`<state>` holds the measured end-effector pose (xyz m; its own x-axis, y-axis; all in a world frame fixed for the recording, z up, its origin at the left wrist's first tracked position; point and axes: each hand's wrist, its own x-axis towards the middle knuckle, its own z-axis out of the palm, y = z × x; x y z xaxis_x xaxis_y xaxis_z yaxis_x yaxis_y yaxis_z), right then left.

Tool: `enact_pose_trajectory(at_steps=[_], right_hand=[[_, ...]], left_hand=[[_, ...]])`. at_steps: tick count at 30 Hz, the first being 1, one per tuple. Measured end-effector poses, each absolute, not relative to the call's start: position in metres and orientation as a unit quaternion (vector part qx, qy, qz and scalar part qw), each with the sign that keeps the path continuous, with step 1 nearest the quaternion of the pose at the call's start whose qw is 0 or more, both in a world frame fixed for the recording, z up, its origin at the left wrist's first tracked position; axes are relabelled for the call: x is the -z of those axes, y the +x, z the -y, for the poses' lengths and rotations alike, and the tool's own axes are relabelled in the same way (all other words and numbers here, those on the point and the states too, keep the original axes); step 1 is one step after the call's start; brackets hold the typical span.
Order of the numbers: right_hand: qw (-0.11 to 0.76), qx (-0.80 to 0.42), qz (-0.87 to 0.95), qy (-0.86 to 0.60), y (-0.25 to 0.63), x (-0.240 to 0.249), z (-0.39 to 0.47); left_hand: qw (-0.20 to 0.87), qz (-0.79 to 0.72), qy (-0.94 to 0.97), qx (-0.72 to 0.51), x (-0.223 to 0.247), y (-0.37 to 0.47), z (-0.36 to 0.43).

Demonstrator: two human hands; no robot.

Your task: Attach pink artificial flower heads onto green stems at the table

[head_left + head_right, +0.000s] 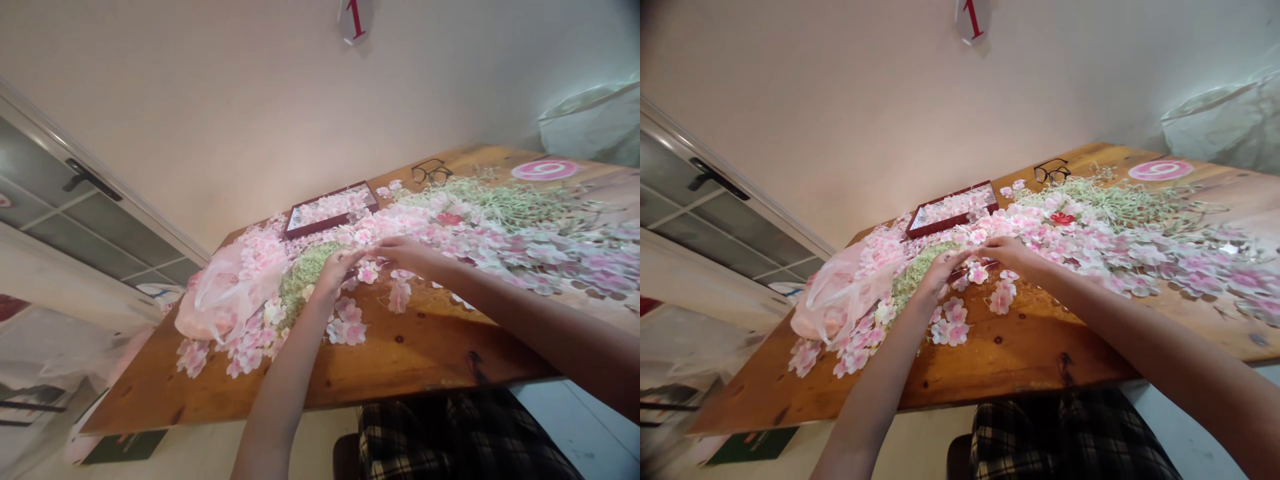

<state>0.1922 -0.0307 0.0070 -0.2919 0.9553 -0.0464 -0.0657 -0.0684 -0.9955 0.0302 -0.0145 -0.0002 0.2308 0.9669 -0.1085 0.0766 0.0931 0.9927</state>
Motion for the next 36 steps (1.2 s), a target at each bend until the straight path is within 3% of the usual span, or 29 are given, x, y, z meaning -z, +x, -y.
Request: enact_pose_trajectory(at_steps=[5,11,17,23,28,36], right_hand=[[0.435,-0.543,0.543,-0.470,0.207,-0.009,0.022],[0.415,-0.482,0.601,-0.484,0.220,-0.007,0.016],[0.423,-0.619,0.539,-0.383,0.214,-0.007,0.020],[0.456,-0.693,0.427,-0.361,0.218,-0.006,0.016],[0.405,-0.748,0.379,-0.364,0.218,-0.004,0.013],[0.370,-0.726,0.456,-0.358,0.204,0.002,0.018]], left_hand=[[0.568,-0.461,0.542,-0.413,0.002,0.041,0.011],[0.465,-0.427,0.632,-0.449,-0.003,0.048,0.014],[0.456,-0.439,0.627,-0.454,0.005,0.044,0.011],[0.517,-0.430,0.589,-0.449,0.004,0.038,0.011],[0.445,-0.392,0.659,-0.462,-0.010,0.040,0.021],[0.397,-0.359,0.725,-0.433,-0.024,0.044,0.034]])
